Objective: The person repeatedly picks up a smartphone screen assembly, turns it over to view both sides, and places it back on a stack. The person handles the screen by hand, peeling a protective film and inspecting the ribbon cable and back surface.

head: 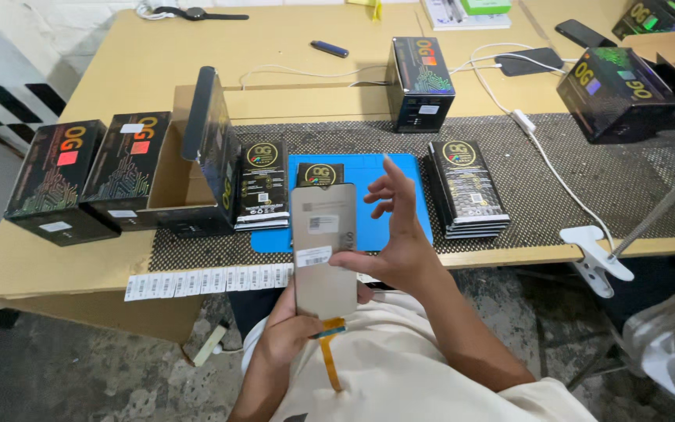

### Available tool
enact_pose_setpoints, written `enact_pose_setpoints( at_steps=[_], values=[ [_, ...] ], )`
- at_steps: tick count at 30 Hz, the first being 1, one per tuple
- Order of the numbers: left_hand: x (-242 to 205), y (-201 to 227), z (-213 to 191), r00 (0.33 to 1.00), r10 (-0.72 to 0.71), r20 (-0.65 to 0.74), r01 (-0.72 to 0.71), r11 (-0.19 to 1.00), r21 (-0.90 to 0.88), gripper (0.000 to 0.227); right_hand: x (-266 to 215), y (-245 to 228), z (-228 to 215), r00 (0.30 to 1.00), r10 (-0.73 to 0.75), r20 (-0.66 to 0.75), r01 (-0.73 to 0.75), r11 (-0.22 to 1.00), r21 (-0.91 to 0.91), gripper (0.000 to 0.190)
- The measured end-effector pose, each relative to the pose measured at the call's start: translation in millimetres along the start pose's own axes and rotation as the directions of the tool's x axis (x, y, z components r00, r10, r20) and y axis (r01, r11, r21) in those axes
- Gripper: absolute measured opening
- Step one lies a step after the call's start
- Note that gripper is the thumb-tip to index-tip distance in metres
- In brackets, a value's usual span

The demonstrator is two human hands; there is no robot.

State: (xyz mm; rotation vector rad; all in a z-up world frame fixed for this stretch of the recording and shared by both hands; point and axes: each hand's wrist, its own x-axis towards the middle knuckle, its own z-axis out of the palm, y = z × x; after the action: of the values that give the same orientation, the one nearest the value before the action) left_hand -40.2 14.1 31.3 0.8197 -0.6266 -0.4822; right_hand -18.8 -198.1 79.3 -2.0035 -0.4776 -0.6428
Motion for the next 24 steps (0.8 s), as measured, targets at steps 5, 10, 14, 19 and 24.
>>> enact_pose_setpoints(
  at_steps=[5,10,14,19,24],
  values=[
    [22,12,-1,0.993,0.088,-0.075,-0.092,0.994,-0.057,0.079,-25,9,-13,0.993,0.089,0.081,-0.099,0.988,0.118,0.083],
    [45,3,-18,0.954,0.293,-0.060,-0.288,0.954,0.078,0.076,-52,29,-16,0.923,0.093,0.372,-0.264,0.858,0.440,0.011],
    [53,-12,-31,0.990,0.144,0.005,-0.141,0.964,0.227,0.089,-58,34,-9,0.950,0.026,0.312,-0.245,0.682,0.689,0.022],
    [60,-21,-18,0.998,0.055,0.038,-0.066,0.909,0.411,0.102,-60,49,-3,0.997,0.006,0.079,-0.068,0.562,0.824,0.016],
    [74,-20,-2,0.995,0.021,0.096,-0.070,0.837,0.543,0.096,-79,80,-1,0.972,0.222,-0.072,-0.056,0.520,0.852,0.010]
  ],
)
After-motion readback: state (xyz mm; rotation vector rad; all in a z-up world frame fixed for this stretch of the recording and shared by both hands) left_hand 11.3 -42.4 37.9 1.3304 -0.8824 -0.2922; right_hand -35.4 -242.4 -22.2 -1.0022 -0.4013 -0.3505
